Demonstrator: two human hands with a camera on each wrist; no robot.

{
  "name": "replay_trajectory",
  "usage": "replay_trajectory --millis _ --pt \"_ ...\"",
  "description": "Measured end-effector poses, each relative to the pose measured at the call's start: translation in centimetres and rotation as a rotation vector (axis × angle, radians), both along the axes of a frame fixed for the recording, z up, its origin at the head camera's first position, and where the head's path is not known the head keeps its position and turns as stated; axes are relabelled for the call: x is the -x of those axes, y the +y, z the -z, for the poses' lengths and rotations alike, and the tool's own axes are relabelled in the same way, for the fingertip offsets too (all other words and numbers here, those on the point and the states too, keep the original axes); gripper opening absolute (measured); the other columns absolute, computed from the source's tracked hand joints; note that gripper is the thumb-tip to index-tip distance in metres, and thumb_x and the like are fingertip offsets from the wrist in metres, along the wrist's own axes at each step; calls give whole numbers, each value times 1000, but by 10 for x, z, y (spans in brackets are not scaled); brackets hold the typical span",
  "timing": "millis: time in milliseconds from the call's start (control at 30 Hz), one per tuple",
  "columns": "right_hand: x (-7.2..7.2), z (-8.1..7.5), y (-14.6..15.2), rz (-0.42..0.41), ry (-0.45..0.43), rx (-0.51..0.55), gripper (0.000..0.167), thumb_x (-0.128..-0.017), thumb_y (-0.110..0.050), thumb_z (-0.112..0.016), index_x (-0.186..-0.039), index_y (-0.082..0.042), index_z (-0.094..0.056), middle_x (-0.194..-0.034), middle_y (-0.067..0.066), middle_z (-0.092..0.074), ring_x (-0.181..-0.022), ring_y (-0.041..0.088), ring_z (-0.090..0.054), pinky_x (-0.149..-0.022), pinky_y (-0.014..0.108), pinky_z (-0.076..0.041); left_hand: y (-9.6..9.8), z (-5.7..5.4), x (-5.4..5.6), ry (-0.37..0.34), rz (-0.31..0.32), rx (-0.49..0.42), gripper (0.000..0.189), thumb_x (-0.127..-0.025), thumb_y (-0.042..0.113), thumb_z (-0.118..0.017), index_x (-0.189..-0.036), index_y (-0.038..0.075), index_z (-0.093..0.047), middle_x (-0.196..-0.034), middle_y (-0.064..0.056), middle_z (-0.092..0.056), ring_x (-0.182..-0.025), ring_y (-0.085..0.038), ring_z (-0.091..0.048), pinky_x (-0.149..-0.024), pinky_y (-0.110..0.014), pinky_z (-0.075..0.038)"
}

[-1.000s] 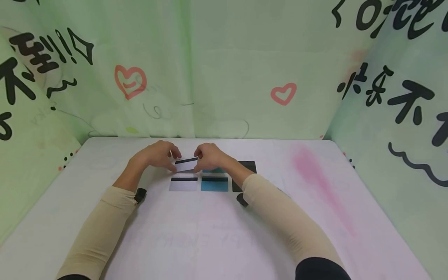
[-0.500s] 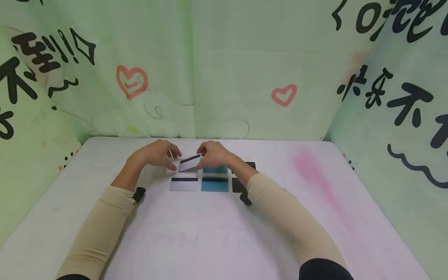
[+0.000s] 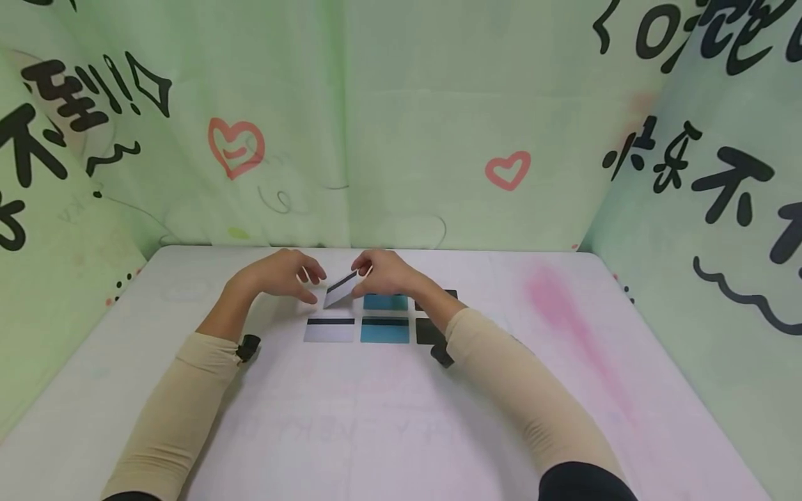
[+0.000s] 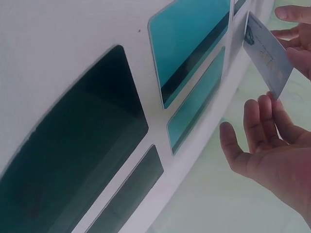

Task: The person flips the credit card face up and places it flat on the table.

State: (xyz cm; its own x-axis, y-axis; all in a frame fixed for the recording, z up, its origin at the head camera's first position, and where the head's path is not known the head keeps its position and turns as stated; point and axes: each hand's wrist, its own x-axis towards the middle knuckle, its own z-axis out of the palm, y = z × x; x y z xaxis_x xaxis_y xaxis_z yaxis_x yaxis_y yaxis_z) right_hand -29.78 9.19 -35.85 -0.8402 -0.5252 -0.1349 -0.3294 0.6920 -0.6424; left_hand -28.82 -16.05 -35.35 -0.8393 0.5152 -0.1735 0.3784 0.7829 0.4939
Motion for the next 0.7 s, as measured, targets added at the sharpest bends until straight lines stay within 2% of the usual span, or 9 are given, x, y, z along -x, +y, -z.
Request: replay_trajectory --millis 300,500,700 --pt "0 -5 2 13 -11 42 53 -87 -22 -83 -133 -6 -64 -124 12 -65 -115 28 -59 -98 38 -53 -6 5 6 -45 6 -56 50 -85 22 -86 -131 6 -71 -120 -10 -75 -117 -30 -67 -95 -42 -56" --pt "1 -8 2 21 -15 85 54 -88 -21 -81 -136 -2 -62 -130 17 -64 -118 30 -59 -100 40 -53 -10 5 7 -67 17 -108 53 -85 22 -86 -132 6 -70 -120 -9 -75 -114 -28 -69 -95 -43 -56" --pt "2 -8 2 18 -10 115 55 -88 -21 -81 -136 -2 -61 -133 18 -63 -121 32 -59 -101 42 -53 -13 5 8 -120 18 -165 55 -87 25 -85 -136 6 -67 -124 -11 -73 -116 -27 -68 -99 -44 -54"
